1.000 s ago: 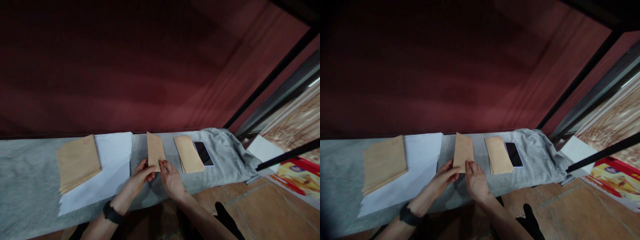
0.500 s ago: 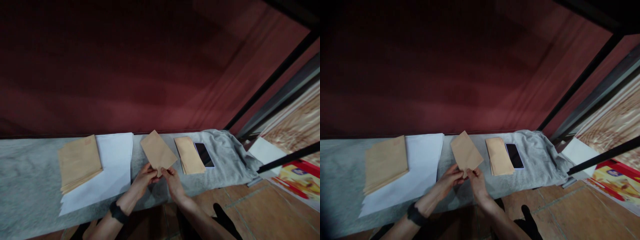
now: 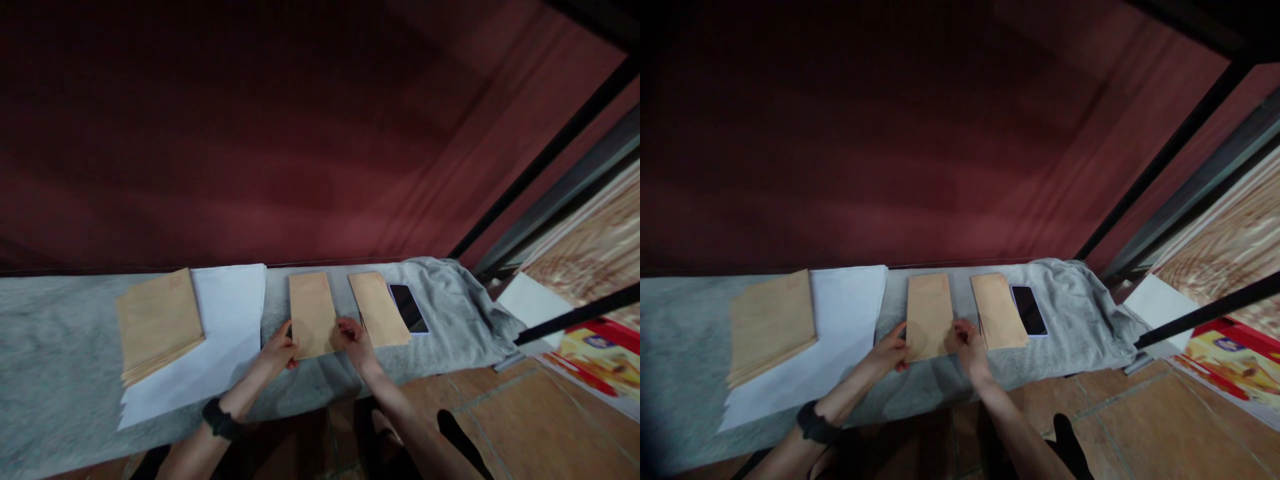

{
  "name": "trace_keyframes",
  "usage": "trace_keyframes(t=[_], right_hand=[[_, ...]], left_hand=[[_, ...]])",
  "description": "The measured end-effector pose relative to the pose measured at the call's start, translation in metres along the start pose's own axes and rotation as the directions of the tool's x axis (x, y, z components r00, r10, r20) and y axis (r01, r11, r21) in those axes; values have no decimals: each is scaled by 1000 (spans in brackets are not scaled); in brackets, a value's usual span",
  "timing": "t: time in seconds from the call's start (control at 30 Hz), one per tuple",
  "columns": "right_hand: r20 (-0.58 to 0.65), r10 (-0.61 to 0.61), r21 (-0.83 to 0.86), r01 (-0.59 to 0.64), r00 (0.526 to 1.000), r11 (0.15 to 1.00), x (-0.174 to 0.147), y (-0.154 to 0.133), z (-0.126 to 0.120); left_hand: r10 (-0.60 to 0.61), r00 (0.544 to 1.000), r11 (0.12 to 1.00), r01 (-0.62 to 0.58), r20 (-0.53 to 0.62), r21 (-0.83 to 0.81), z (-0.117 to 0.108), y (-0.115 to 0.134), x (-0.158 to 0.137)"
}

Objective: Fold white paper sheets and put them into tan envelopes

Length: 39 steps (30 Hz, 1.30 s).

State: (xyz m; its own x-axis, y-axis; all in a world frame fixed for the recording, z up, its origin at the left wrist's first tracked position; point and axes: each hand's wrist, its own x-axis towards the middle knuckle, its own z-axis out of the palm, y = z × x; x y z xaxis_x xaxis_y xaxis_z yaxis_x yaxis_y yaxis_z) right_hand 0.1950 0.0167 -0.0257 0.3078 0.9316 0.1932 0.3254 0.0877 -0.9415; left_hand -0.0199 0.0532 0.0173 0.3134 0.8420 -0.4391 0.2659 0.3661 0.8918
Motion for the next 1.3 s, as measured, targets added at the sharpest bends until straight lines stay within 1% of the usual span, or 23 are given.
trace_keyframes(t=[0.1, 0.17, 0.2, 0.27, 0.3, 0.37, 0.4, 0.47, 0.5, 0.53, 0.57, 0.6, 0.67, 0.7, 0.77, 0.83, 0.93, 1.03, 1.17, 1.3], right_hand=[[44, -59, -131, 64, 997, 989, -7, -9, 1], [159, -143, -253, 180, 977, 950, -12, -17, 2], [237, -183, -315, 254, 954, 914, -15, -22, 3], [386, -222, -424, 386, 896, 819, -19, -28, 5], [432, -218, -461, 423, 875, 780, -21, -30, 7], [482, -197, -520, 460, 854, 720, -25, -31, 8], [495, -189, -540, 470, 848, 698, -25, -31, 8], [521, -179, -557, 492, 834, 669, -25, -30, 6], [541, -173, -556, 505, 823, 660, -23, -30, 5], [567, -161, -551, 517, 808, 654, -21, -29, 3], [595, -143, -545, 528, 791, 652, -18, -28, 1], [626, -120, -537, 537, 771, 650, -15, -28, -1], [687, -73, -520, 559, 723, 646, -7, -27, -4], [711, -55, -513, 571, 701, 641, -3, -26, -4], [746, -42, -498, 599, 665, 627, 7, -24, -2], [771, -52, -480, 633, 635, 607, 20, -23, 4], [801, -93, -448, 694, 592, 564, 46, -20, 19], [811, -128, -440, 740, 571, 509, 76, -18, 37], [790, -144, -482, 748, 597, 457, 112, -15, 59], [742, -148, -548, 719, 654, 428, 129, -13, 72]], left_hand=[[43, 998, 992, -38, -44, 119, 0, -1, -4], [82, 994, 974, -65, -70, 219, 0, 0, -6], [107, 990, 956, -77, -92, 282, 0, 1, -7], [149, 977, 903, -70, -155, 423, -1, 4, -9], [168, 968, 869, -56, -188, 491, 0, 6, -11], [219, 949, 788, -35, -227, 615, 3, 6, -16], [262, 940, 740, -49, -220, 671, 7, 4, -18], [381, 914, 624, -147, -136, 767, 18, -4, -25], [445, 891, 566, -207, -85, 798, 25, -10, -28], [497, 868, 511, -285, -8, 811, 33, -17, -32], [545, 835, 444, -370, 82, 816, 41, -23, -36], [579, 805, 379, -406, 130, 831, 48, -30, -40], [615, 766, 251, -415, 187, 875, 59, -40, -48], [625, 752, 204, -416, 208, 886, 63, -43, -51], [625, 741, 150, -423, 245, 894, 66, -46, -55], [613, 742, 137, -439, 272, 888, 65, -48, -56], [595, 753, 151, -448, 282, 881, 63, -52, -53], [562, 772, 172, -461, 297, 871, 63, -56, -48], [509, 794, 196, -484, 334, 853, 63, -55, -47], [492, 805, 221, -484, 332, 847, 64, -51, -52]])
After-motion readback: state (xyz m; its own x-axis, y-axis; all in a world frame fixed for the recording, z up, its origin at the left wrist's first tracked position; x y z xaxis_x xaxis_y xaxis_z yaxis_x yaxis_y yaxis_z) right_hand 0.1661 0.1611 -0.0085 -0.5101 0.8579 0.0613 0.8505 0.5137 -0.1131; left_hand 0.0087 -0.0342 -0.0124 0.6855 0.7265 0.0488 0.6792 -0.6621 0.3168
